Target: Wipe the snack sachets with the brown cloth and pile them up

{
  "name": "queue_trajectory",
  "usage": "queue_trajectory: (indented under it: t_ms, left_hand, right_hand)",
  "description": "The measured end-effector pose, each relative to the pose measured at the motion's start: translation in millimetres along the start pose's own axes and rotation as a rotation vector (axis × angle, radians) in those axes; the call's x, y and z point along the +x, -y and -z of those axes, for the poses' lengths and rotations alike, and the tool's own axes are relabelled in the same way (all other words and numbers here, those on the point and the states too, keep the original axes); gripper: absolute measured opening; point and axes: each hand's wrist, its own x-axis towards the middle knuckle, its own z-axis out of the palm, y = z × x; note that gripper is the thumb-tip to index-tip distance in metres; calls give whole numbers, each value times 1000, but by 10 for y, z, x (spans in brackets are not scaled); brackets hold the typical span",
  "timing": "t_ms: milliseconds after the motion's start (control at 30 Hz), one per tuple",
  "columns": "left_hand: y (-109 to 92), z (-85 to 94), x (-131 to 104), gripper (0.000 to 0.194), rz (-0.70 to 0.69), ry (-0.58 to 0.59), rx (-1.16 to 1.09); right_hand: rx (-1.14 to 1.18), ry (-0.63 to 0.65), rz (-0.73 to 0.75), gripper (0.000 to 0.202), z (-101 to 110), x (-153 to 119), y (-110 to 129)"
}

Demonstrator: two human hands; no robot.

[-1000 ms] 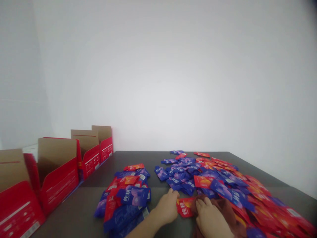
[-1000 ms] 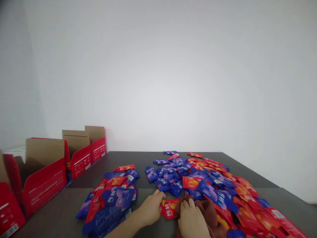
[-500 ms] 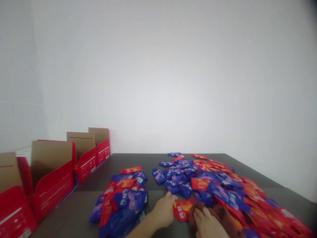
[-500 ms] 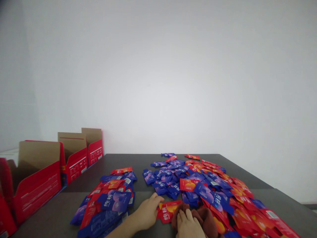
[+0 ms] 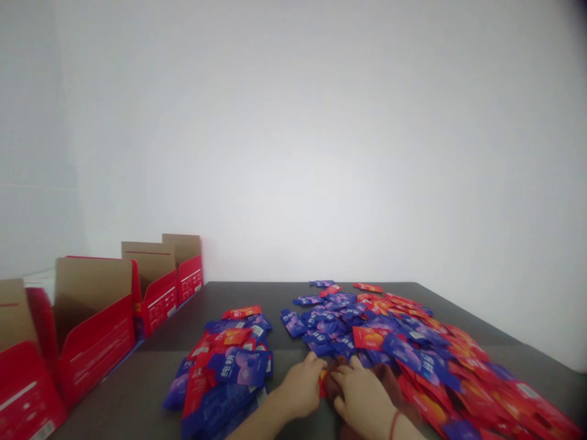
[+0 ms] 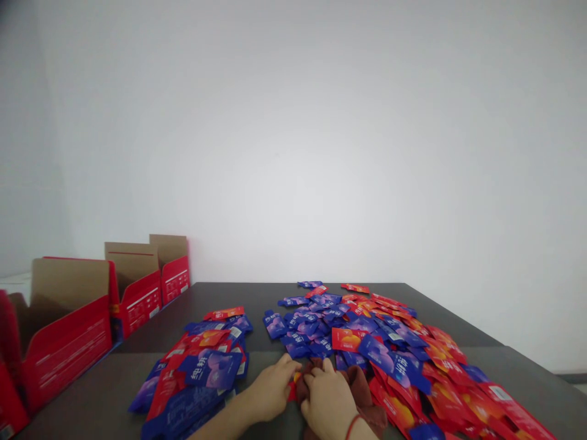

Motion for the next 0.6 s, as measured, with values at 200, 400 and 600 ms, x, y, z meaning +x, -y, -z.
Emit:
queue_trajectory:
  t_ms: [200,400,600]
  left_hand:
    - [14,-54,5,49,13,-15,12]
    - [154,-83,114,43,19,-44,-199]
    - [249,-129,201,46,131,54,-430]
  right_hand:
    - [-230,-45,-147,30,-102,-51,17]
    - [-85,-52,-66,33,-163,-22,41]
    - [83,-6,232,39,-249,-29,12]
